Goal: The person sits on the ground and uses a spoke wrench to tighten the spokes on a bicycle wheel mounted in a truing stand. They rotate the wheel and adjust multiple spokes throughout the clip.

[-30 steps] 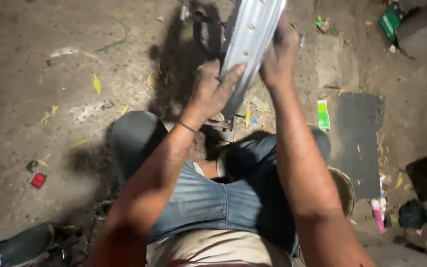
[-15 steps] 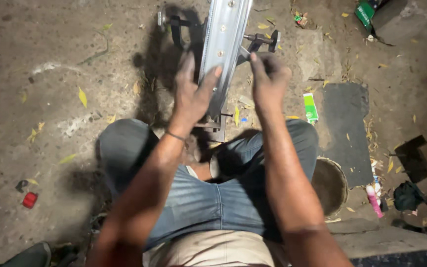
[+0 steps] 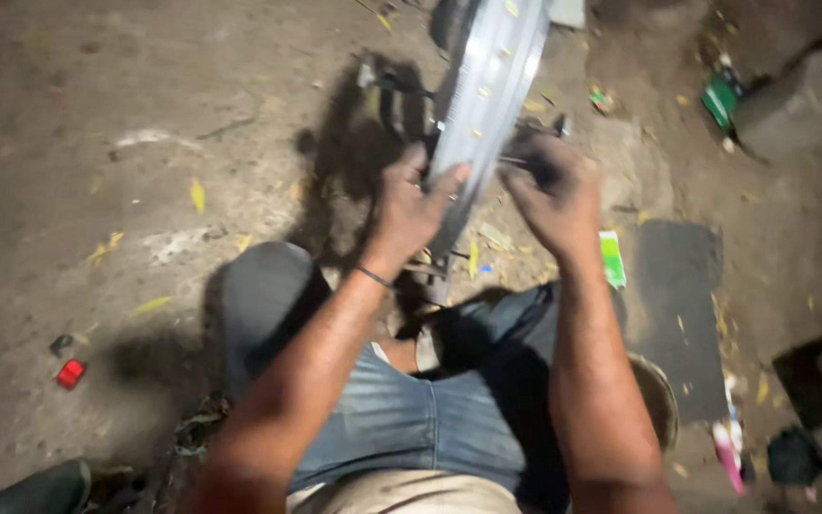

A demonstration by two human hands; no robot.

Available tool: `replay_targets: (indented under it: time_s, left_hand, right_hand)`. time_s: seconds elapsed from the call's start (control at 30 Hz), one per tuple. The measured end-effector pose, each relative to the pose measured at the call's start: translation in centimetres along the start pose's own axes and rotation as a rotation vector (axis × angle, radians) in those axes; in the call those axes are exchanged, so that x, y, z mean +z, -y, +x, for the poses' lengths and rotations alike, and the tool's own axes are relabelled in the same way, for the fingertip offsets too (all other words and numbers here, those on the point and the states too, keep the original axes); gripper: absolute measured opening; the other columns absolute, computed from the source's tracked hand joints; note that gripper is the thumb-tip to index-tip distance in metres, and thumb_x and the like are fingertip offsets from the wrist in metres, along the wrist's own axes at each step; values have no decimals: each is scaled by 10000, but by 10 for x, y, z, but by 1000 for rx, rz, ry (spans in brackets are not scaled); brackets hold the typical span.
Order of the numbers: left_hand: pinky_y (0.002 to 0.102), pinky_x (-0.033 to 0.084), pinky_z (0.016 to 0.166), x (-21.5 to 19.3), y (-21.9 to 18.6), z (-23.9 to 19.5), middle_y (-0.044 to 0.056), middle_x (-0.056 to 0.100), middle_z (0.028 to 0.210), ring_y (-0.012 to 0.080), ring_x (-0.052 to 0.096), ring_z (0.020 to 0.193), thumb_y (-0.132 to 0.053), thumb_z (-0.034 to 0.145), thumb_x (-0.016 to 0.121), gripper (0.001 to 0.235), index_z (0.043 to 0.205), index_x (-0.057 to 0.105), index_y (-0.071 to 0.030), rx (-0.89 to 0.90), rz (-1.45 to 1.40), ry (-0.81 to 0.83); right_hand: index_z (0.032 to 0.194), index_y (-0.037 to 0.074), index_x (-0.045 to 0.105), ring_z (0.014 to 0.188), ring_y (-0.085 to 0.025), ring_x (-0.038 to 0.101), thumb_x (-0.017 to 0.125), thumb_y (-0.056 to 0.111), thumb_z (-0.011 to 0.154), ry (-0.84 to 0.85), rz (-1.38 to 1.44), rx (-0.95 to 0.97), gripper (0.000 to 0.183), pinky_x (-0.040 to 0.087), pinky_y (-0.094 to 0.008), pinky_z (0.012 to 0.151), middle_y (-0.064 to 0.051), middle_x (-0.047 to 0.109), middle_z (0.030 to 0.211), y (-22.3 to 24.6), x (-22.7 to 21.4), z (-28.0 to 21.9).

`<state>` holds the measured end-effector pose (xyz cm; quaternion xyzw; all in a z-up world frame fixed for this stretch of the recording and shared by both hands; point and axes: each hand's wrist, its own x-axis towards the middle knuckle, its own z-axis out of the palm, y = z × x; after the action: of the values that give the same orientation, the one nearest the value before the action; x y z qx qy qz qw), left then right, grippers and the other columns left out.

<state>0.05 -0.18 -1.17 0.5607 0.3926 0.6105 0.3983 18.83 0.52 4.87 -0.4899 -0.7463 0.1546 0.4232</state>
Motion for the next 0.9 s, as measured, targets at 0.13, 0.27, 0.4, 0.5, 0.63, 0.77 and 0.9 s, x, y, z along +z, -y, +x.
replay_targets:
  time_s: [0.13, 0.27, 0.4, 0.5, 0.63, 0.77, 0.9]
  left_hand:
    - [312, 561, 902, 2, 1, 1, 117, 769, 1079, 126, 702, 997, -153, 970, 736, 254, 1147, 703, 26, 136, 12, -5]
    - [297, 564, 892, 4, 1, 0, 95, 775, 1060, 108, 697, 982, -155, 973, 733, 248, 1144, 694, 21, 90, -59, 3]
    - [292, 555, 887, 6, 0, 0, 89, 759, 1041, 94, 659, 969, -144, 965, 746, 246, 1133, 687, 26, 71, -116, -19]
    - [292, 552, 892, 5, 0, -4, 82, 759, 1056, 86, 647, 991, -146, 987, 721, 237, 1148, 679, 22, 80, -158, 11]
    - [302, 554, 869, 1, -7, 0, 100, 741, 1027, 110, 662, 969, -161, 989, 728, 230, 1126, 693, 20, 138, 1, -3]
    - [316, 556, 882, 2, -11, -8, 108, 753, 1055, 127, 685, 989, -200, 1005, 700, 261, 1159, 691, 11, 102, -51, -16]
    - [335, 550, 834, 6, -12, 5, 128, 703, 969, 183, 682, 910, -220, 1009, 725, 240, 1058, 708, 14, 137, 108, -48]
  right_hand:
    - [1010, -10, 715, 852, -116, 682, 761, 7, 919, -15, 108, -110, 103, 553, -279, 758, -72, 740, 962, -10, -2, -2]
    - [1016, -21, 709, 739, -122, 592, 805, 9, 882, 8, 2, -40, 167, 477, -268, 657, -92, 681, 860, -9, -6, 7]
    - [1149, 24, 631, 760, -63, 661, 789, 78, 922, 138, 192, -18, 282, 485, -228, 637, -25, 748, 916, 17, -29, 35]
    - [1119, 6, 646, 772, -84, 673, 796, 67, 924, 265, -7, -118, 254, 520, -251, 679, -47, 742, 905, 17, -41, 44]
    - [962, -5, 667, 733, -117, 699, 889, 146, 885, 284, -175, -99, 280, 547, -265, 656, -90, 748, 862, -30, -39, 36]
    - [1014, -13, 700, 788, -186, 649, 873, 219, 918, 142, -83, 97, 305, 518, -323, 694, -151, 734, 893, -77, -12, -1]
    - [1326, 19, 656, 992, -182, 653, 589, 331, 1043, 20, 147, 514, 427, 513, -352, 899, -142, 736, 1077, -57, 70, -45]
